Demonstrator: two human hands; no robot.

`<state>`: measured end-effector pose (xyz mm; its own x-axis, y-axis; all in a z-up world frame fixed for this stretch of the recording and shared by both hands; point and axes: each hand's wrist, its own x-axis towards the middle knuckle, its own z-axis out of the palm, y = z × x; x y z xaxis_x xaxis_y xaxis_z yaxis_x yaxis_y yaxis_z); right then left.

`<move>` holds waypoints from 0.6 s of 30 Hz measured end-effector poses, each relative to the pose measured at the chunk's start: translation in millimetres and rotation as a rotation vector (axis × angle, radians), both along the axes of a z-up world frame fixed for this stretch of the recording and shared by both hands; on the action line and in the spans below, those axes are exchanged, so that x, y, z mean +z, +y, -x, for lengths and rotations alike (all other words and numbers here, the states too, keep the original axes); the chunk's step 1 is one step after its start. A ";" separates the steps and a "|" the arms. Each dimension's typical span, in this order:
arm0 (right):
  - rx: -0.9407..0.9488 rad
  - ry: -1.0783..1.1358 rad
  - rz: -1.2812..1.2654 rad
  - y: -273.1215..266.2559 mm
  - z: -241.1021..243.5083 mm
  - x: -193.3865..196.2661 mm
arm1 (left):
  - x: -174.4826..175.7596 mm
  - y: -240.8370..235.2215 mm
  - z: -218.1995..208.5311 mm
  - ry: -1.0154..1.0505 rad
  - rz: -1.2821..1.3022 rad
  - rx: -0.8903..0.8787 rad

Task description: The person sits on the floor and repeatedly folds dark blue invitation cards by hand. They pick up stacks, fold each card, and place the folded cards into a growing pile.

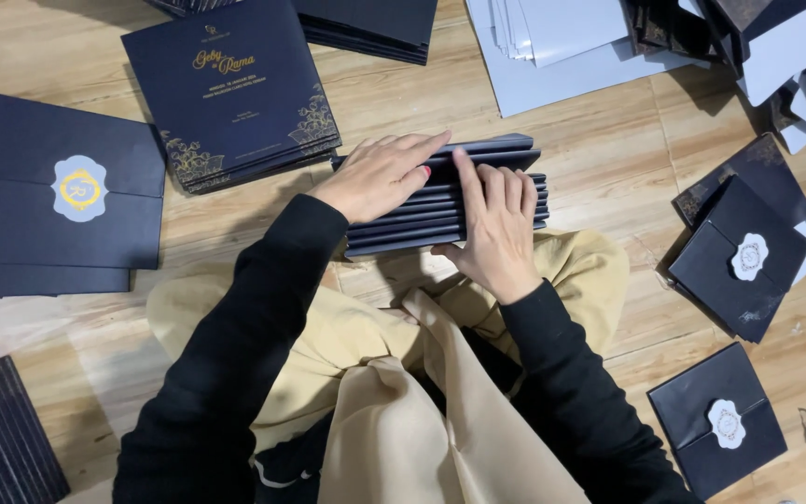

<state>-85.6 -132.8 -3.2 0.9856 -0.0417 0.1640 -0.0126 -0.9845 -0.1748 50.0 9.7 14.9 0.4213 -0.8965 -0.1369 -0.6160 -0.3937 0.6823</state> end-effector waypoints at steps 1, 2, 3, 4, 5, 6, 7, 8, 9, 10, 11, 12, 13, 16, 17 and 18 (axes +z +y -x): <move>0.000 0.009 -0.011 -0.3 -0.5 -1.4 | -0.3 0.2 0.3 0.012 -0.008 0.005; 0.002 0.016 -0.023 -0.3 -1.8 -2.7 | -0.4 1.0 0.3 0.022 -0.016 0.012; 0.006 0.015 -0.024 -1.5 -0.5 -6.9 | 2.6 1.8 0.7 0.021 -0.016 0.015; -0.012 -0.006 -0.045 -2.7 0.9 -11.2 | 5.5 2.5 1.2 0.028 -0.014 0.016; -0.029 -0.026 -0.066 -4.1 2.3 -15.4 | 8.5 3.1 1.8 0.036 -0.013 0.017; -0.029 -0.028 -0.066 -1.5 0.4 -6.5 | 5.6 2.3 0.4 0.034 -0.013 0.017; -0.013 -0.003 -0.076 1.0 -1.4 2.3 | 2.8 1.4 -1.1 0.036 -0.010 0.018; 0.002 0.022 -0.086 3.7 -3.0 11.1 | -0.4 0.6 -2.5 0.038 -0.006 0.019; 0.001 0.020 -0.085 1.4 -5.9 11.7 | -1.0 0.2 -1.6 0.036 -0.006 0.018; 0.043 0.040 -0.076 -0.9 -9.9 12.6 | -0.9 0.2 -1.1 0.051 -0.010 0.014; 0.085 0.061 -0.066 -2.6 -14.0 13.8 | -0.4 0.9 -0.9 0.065 -0.014 0.010; 0.100 0.055 -0.071 -10.4 -16.2 3.3 | -8.8 -1.9 -0.7 0.059 -0.020 0.025; 0.139 0.020 -0.075 -17.1 -19.3 -7.0 | -17.1 -3.7 -1.4 0.053 0.007 0.019; 0.180 0.002 -0.042 -20.9 -25.1 -11.4 | -12.8 1.7 -12.3 0.123 0.027 0.065; 0.148 0.034 0.005 -20.5 -24.8 -9.0 | -7.3 4.1 -16.7 0.214 0.031 0.083; 0.165 0.026 0.000 -19.1 -23.5 -7.1 | -22.3 10.5 -36.3 0.207 0.027 0.101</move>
<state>-62.2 -151.9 -10.4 0.9829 0.1216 0.1382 0.1452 -0.9736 -0.1761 86.3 20.2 -7.4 0.4745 -0.8559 -0.2058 -0.4206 -0.4258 0.8011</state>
